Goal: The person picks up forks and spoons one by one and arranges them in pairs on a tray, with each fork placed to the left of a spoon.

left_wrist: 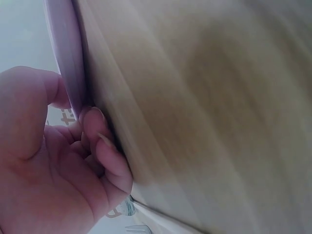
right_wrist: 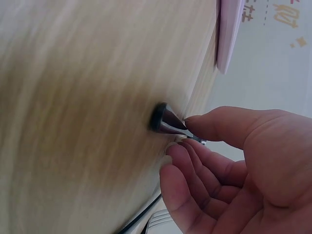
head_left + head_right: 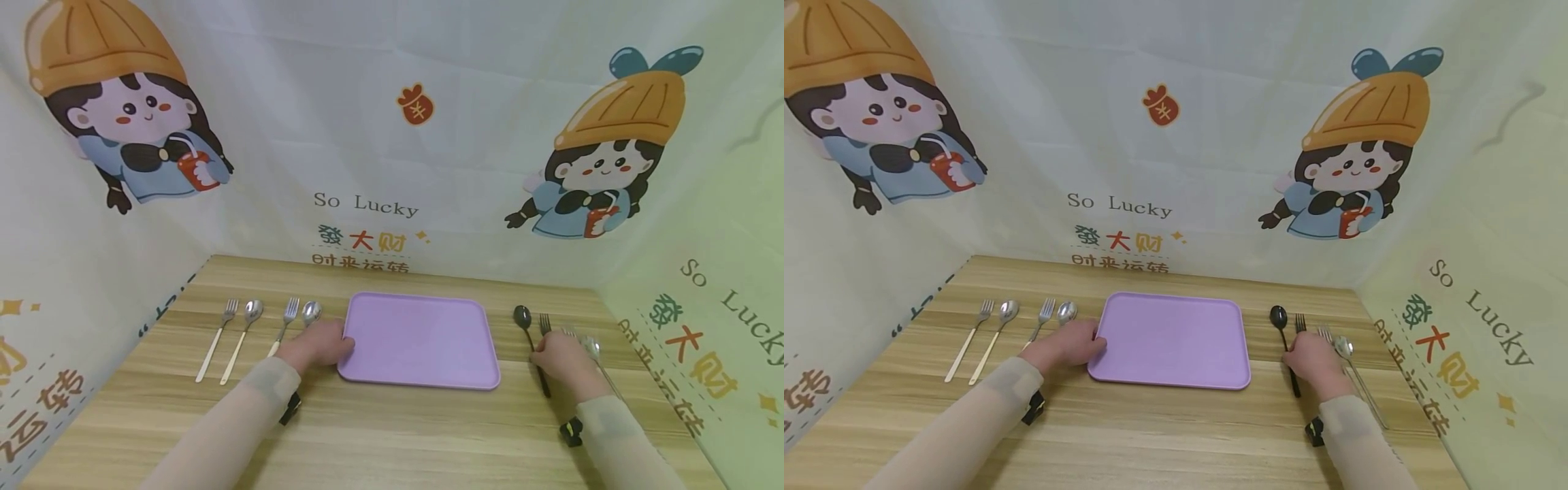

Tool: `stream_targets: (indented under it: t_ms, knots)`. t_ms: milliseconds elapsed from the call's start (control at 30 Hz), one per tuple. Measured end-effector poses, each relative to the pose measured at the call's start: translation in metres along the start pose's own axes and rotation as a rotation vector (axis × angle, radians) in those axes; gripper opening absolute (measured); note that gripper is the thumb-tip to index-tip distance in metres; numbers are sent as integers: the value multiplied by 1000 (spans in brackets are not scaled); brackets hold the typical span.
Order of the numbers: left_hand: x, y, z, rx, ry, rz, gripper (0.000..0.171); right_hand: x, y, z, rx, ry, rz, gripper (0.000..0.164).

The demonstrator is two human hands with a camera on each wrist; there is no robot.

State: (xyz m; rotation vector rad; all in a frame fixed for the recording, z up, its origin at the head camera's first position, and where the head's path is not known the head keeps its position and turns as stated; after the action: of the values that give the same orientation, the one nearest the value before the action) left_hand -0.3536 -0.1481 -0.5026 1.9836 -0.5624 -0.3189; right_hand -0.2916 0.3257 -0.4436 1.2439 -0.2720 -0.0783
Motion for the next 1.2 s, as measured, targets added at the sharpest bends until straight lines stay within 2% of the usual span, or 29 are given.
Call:
stream_targets:
  t_ms: [100, 300, 467, 567, 733, 800, 867, 933, 1033, 1100, 1200]
  knots:
    - [-2, -2, 4, -9, 0, -1, 31, -5, -2, -2, -8, 0, 7, 20]
    - [-1, -3, 3, 10, 9, -9, 32, -33, -25, -24, -4, -11, 7, 29]
    - [2, 0, 0, 31, 20, 1, 32, -22, -18, -15, -39, -38, 29, 28]
    - [8, 7, -10, 22, 1, 7, 32, -22, -17, -14, -39, -59, 40, 28]
    - [17, 18, -28, 17, -8, 12, 33, -46, -29, -31, -35, -44, 35, 29]
    - [15, 16, -25, 15, -5, 13, 33, -51, -32, -36, -40, -22, 31, 30]
    - [9, 9, -13, -4, -33, 15, 36, -53, -33, -37, -42, -25, 23, 30]
    - [7, 8, -11, -16, -40, 22, 36, -51, -33, -37, -34, -18, 20, 28]
    - [8, 8, -13, -23, -52, 26, 36, -50, -33, -35, -29, -39, 21, 29]
    - [13, 14, -23, -15, -33, 31, 34, -52, -34, -37, -32, -43, 29, 34]
    - [8, 8, -14, -26, -43, 16, 35, -60, -39, -41, -52, -51, 30, 42]
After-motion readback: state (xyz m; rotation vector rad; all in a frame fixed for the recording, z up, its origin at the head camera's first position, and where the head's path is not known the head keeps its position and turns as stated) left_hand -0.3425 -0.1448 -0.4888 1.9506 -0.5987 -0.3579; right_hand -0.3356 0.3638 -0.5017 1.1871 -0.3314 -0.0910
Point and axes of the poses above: each hand's wrist, its own x-axis away from the middle knuckle, its own y-axis out of the back of the hand, z = x × y, the point moved 1 cm from there along -x, towards the middle knuckle, and after that the axes turned 14 degrees about -y, right-handed, at the moved point
